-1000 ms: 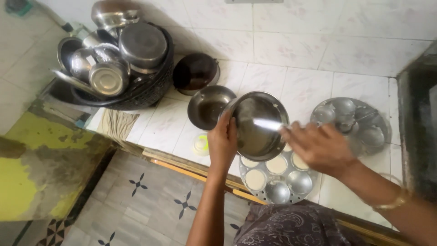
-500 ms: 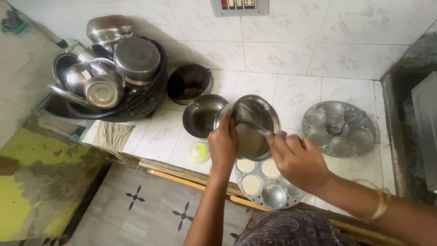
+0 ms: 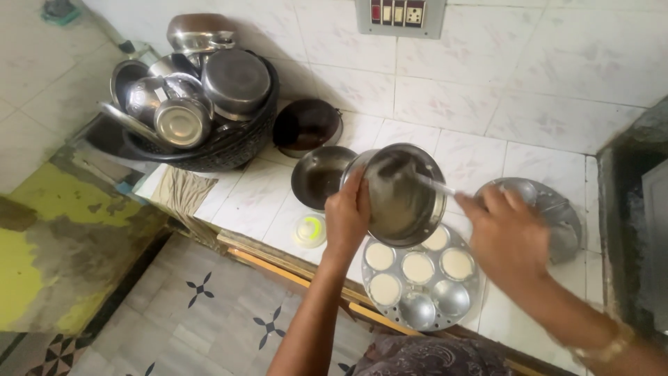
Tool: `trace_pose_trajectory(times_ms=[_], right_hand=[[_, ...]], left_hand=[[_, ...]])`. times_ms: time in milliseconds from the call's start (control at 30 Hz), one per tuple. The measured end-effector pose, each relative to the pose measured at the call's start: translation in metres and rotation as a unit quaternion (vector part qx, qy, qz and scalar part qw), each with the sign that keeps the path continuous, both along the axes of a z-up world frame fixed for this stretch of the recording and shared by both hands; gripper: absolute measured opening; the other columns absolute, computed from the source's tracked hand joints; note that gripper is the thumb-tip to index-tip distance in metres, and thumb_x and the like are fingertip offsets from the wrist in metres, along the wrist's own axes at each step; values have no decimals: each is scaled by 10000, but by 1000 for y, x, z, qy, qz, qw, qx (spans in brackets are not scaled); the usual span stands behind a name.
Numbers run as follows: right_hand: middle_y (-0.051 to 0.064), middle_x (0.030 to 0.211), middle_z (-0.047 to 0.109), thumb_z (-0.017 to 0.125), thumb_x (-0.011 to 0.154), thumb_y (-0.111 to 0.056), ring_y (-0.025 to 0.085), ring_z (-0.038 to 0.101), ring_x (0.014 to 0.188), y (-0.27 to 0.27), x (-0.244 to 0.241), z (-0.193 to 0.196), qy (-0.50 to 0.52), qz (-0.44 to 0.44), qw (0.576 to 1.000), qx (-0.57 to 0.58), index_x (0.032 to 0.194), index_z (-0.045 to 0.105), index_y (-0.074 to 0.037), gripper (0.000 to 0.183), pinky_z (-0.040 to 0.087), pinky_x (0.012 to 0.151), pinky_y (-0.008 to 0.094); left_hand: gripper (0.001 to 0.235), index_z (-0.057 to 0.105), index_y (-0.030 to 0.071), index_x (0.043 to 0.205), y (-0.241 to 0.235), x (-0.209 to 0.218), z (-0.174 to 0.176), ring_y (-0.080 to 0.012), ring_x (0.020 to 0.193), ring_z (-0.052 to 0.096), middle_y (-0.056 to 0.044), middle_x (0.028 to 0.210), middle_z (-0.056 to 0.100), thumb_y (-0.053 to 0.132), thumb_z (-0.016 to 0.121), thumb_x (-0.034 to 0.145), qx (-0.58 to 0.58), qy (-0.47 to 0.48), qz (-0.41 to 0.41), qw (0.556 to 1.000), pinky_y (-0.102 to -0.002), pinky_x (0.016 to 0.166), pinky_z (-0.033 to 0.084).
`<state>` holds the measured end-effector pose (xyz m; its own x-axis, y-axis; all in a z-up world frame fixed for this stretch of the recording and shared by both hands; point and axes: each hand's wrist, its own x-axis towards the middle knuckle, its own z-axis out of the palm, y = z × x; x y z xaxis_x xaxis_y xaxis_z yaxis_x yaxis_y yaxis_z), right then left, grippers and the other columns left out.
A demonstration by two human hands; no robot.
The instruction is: Preparing and steaming idli cakes in a kitchen.
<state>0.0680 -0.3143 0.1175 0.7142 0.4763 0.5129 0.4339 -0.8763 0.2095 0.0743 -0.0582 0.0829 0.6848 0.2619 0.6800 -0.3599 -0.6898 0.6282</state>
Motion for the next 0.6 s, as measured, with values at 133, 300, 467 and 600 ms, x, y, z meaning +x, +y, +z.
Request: trace_pose_trajectory(times_ms=[133,300,467,600], right_hand=[[7,861,645,647,823,-47,191,605,809,8,-5,24,-70,29,997,33,1153,793,-209,395,525,610,343],[-27,924,636,629,732,-70,163,639,923,-6,-17,12,-26,16,1000,-6,1021,777,-256,374,534,643,304],[-19,880,635,665,897,-95,180,612,827,4,2,14,-56,-19,998,17,1184,798,-236,346,511,598,311],[-13,990,666,688,857,-148,189,628,905,-16,1,11,-13,19,999,31,1175,787,-230,343,546,725,331]], left_hand=[[286,658,12,1270,1,0,11,-324,582,679,-212,702,659,63,605,994,-16,-18,-39,999,-389,556,513],[274,673,3,1249,1,1,19,-312,619,720,-221,764,692,82,634,990,-35,-26,-36,998,-372,580,542],[263,686,18,1253,-1,3,15,-348,715,736,-240,820,702,101,637,1009,-15,-38,-28,999,-395,624,562],[266,661,39,1266,-2,20,-6,-343,795,751,-237,943,720,108,639,1009,-4,-103,-15,995,-394,678,590]])
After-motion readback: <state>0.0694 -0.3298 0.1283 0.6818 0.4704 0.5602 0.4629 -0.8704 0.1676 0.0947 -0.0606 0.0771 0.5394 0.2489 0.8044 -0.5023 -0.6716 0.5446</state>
